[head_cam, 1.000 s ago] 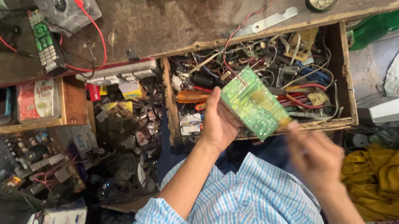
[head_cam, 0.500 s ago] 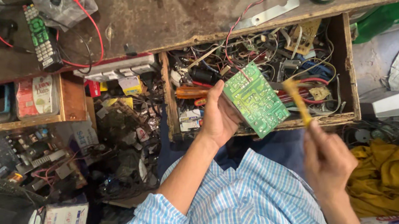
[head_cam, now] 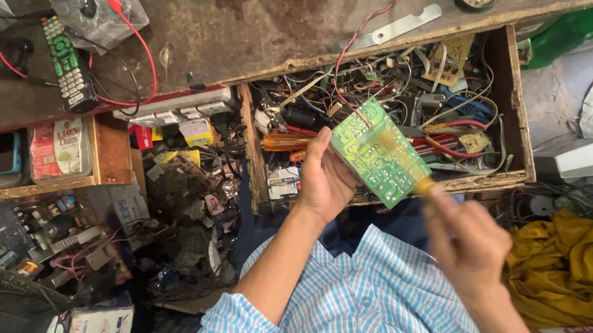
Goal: The person sits on the floor holding a green circuit board and solders its components with a soldering iron, repositioning and turning the board to reach different sides. They then set the iron down and brush the board's surface with a small brush while holding it.
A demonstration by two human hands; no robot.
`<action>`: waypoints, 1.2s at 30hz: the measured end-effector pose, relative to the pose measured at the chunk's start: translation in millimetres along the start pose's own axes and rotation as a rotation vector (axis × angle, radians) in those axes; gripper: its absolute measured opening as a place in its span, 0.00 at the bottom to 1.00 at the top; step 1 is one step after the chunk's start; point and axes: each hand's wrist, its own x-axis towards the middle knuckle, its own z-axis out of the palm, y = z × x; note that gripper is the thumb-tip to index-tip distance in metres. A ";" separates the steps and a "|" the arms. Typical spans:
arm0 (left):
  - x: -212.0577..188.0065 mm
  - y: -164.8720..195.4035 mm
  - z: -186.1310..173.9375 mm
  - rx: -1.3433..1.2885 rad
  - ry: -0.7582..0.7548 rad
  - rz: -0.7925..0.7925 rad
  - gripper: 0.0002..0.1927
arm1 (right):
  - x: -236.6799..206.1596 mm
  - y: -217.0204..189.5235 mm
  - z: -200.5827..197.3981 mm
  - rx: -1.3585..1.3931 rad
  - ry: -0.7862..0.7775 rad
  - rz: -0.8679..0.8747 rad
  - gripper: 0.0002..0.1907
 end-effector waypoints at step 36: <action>3.1 2.3 1.6 0.074 -0.014 -0.039 0.31 | -7.6 -8.5 19.4 0.102 -0.089 -0.032 0.18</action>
